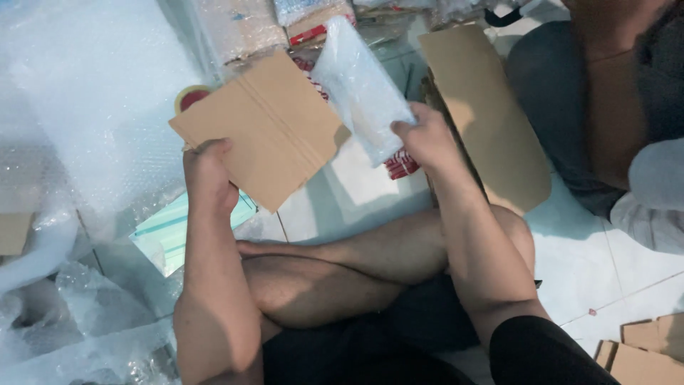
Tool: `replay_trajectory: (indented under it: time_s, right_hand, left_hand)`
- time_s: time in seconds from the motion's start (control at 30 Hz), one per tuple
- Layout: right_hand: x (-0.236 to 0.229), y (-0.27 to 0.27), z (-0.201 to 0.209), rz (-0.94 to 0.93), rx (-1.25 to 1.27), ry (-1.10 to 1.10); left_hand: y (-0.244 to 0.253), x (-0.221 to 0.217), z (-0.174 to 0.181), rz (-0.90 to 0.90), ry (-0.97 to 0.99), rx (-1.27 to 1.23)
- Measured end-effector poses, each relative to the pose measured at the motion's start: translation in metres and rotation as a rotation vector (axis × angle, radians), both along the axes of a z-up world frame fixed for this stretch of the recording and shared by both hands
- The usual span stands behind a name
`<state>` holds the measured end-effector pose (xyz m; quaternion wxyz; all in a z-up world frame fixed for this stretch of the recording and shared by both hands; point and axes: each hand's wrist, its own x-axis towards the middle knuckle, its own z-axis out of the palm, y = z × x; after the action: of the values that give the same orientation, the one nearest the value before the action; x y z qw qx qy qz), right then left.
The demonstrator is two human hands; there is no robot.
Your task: Wrapping a box in bubble wrap and placing it inside a cardboard package, then sealing it with tape.
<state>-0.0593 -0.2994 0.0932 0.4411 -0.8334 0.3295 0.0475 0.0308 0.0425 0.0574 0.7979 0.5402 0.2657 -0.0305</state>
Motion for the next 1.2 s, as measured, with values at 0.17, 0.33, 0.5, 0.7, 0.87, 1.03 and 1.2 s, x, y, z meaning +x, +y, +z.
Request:
replay_trajectory:
  time_s: [0.17, 0.33, 0.5, 0.7, 0.87, 1.03, 1.2]
  right_hand:
    - [-0.01, -0.016, 0.024, -0.037, 0.132, -0.241]
    - [-0.015, 0.005, 0.033, -0.031, 0.207, -0.327]
    - [-0.006, 0.031, -0.015, -0.02, 0.158, -0.276]
    - [-0.001, 0.038, -0.063, 0.105, 0.057, -0.032]
    - [-0.004, 0.062, -0.057, 0.26, 0.02, -0.023]
    - [-0.016, 0.083, -0.048, 0.486, -0.071, -0.143]
    - [-0.019, 0.087, -0.046, 0.701, -0.013, -0.003]
  left_hand:
    - [-0.009, -0.001, -0.034, -0.114, 0.046, 0.015]
    - [-0.05, -0.01, -0.06, -0.168, 0.176, -0.015]
    - [-0.077, -0.013, -0.126, -0.338, 0.31, 0.058]
    - [-0.084, -0.016, -0.071, -0.362, 0.346, 0.217]
    - [-0.076, -0.012, -0.086, -0.388, 0.342, 0.247]
    - [-0.069, -0.007, -0.092, -0.383, 0.333, 0.322]
    - [-0.068, -0.005, -0.073, -0.407, 0.343, 0.358]
